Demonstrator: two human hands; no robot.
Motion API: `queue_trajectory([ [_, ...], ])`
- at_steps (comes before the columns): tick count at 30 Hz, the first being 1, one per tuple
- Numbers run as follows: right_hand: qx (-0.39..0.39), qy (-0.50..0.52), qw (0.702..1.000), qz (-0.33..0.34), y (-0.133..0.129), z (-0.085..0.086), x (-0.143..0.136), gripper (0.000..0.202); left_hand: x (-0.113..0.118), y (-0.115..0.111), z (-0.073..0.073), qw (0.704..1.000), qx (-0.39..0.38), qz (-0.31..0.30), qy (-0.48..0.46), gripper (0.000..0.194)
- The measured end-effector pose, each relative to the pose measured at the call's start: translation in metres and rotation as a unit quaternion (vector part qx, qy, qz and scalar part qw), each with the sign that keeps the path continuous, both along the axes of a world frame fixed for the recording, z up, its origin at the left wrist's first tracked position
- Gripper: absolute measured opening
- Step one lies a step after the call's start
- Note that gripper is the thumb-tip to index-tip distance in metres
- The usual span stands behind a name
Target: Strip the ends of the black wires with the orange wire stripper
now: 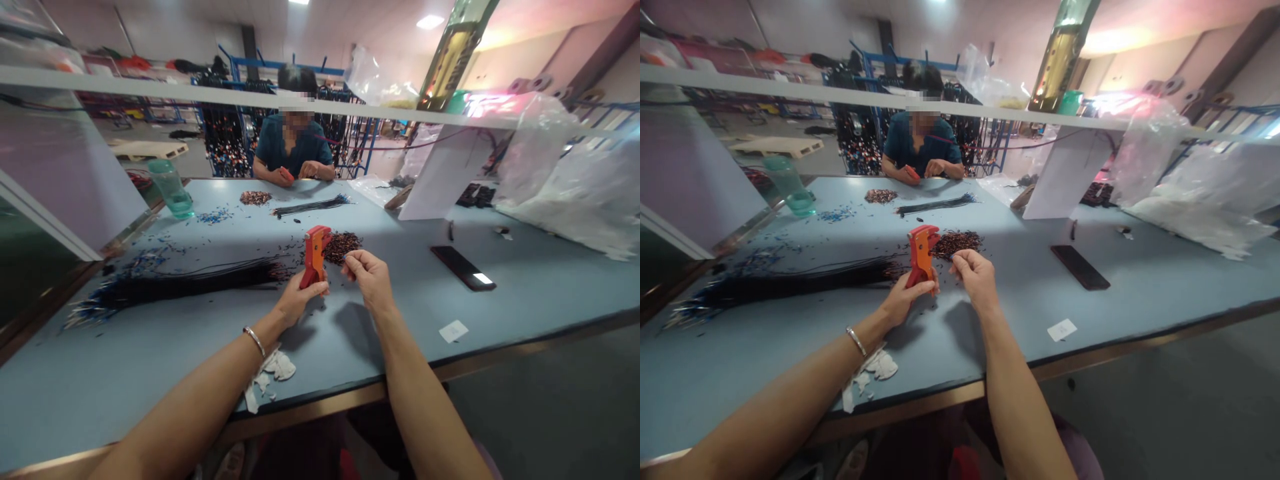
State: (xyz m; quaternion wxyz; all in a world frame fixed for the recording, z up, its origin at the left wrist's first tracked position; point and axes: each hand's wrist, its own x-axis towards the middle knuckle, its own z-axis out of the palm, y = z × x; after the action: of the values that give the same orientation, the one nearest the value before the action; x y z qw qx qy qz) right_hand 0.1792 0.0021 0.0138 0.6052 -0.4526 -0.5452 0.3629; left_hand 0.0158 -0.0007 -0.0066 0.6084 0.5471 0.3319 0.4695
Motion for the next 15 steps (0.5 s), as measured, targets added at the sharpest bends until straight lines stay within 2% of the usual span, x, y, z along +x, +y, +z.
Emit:
queue_trajectory([
  [5, 0.014, -0.055, 0.997, 0.050, -0.0039, -0.0002, -0.0052, 0.019, -0.0017, -0.0003, -0.0011, 0.999, -0.001, -0.035, -0.015, 0.032],
  [11, 0.072, -0.219, 0.973, 0.002, -0.0029, -0.0055, -0.0070, 0.016, -0.0049, 0.0010, -0.0038, 0.997, 0.012, -0.077, -0.025, 0.027],
  [15, 0.078, -0.269, 0.960, -0.009, -0.0031, -0.0041, -0.0028, 0.017, -0.0036, -0.0002, -0.0017, 0.999, 0.022, -0.045, -0.013, 0.027],
])
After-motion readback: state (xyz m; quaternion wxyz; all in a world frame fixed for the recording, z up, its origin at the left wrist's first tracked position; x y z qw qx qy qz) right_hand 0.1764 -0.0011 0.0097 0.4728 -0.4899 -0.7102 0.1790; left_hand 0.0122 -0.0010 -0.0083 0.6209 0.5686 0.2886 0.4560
